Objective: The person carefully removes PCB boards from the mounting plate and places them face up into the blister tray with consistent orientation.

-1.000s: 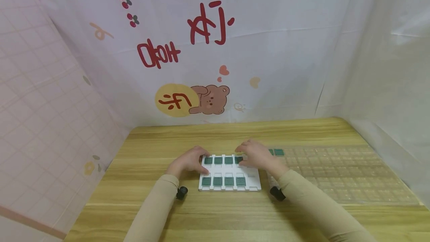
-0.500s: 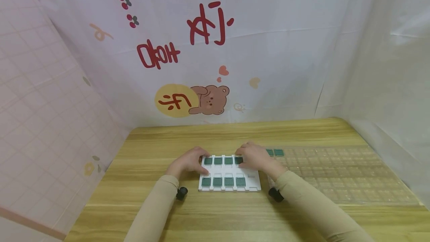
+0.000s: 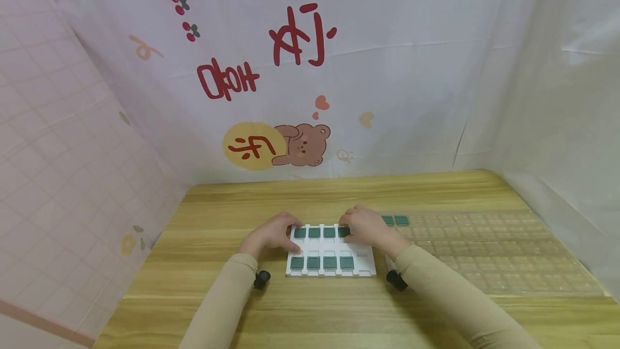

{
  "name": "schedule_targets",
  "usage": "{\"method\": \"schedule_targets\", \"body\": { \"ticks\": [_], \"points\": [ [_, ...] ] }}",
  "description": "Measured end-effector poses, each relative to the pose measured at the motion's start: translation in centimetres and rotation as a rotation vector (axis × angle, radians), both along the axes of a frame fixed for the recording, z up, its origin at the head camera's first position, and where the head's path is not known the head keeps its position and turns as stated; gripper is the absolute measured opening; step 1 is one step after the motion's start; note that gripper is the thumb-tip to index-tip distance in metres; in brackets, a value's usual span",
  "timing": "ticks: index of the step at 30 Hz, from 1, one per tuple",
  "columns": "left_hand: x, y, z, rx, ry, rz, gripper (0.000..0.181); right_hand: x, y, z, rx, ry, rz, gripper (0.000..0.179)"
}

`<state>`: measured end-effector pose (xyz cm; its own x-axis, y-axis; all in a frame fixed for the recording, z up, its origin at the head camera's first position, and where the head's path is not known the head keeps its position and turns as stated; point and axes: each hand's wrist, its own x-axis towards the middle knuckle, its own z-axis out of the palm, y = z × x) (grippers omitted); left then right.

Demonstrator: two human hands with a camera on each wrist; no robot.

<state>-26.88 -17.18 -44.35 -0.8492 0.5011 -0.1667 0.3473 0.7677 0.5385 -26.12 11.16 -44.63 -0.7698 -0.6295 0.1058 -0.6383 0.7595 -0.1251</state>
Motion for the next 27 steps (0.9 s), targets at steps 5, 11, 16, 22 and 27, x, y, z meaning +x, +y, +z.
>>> {"method": "schedule_targets", "body": {
  "ticks": [5, 11, 16, 22, 27],
  "points": [
    [0.04, 0.01, 0.03, 0.000, -0.001, -0.001, 0.063, 0.00, -0.06, 0.00, -0.003, 0.005, 0.004, 0.031],
    [0.03, -0.01, -0.04, 0.003, 0.005, -0.006, 0.063, -0.03, -0.16, -0.08, -0.011, 0.006, 0.000, 0.029],
    [0.05, 0.00, 0.01, 0.005, 0.007, -0.016, 0.062, -0.22, -0.18, -0.30, -0.006, 0.003, -0.004, 0.028],
    [-0.03, 0.00, -0.04, 0.010, 0.007, -0.014, 0.061, -0.44, -0.24, -0.52, 0.001, 0.005, -0.007, 0.027],
    [-0.06, -0.01, -0.04, 0.012, 0.003, -0.010, 0.061, -0.55, -0.26, -0.65, 0.001, 0.007, -0.004, 0.027]
  ]
}}
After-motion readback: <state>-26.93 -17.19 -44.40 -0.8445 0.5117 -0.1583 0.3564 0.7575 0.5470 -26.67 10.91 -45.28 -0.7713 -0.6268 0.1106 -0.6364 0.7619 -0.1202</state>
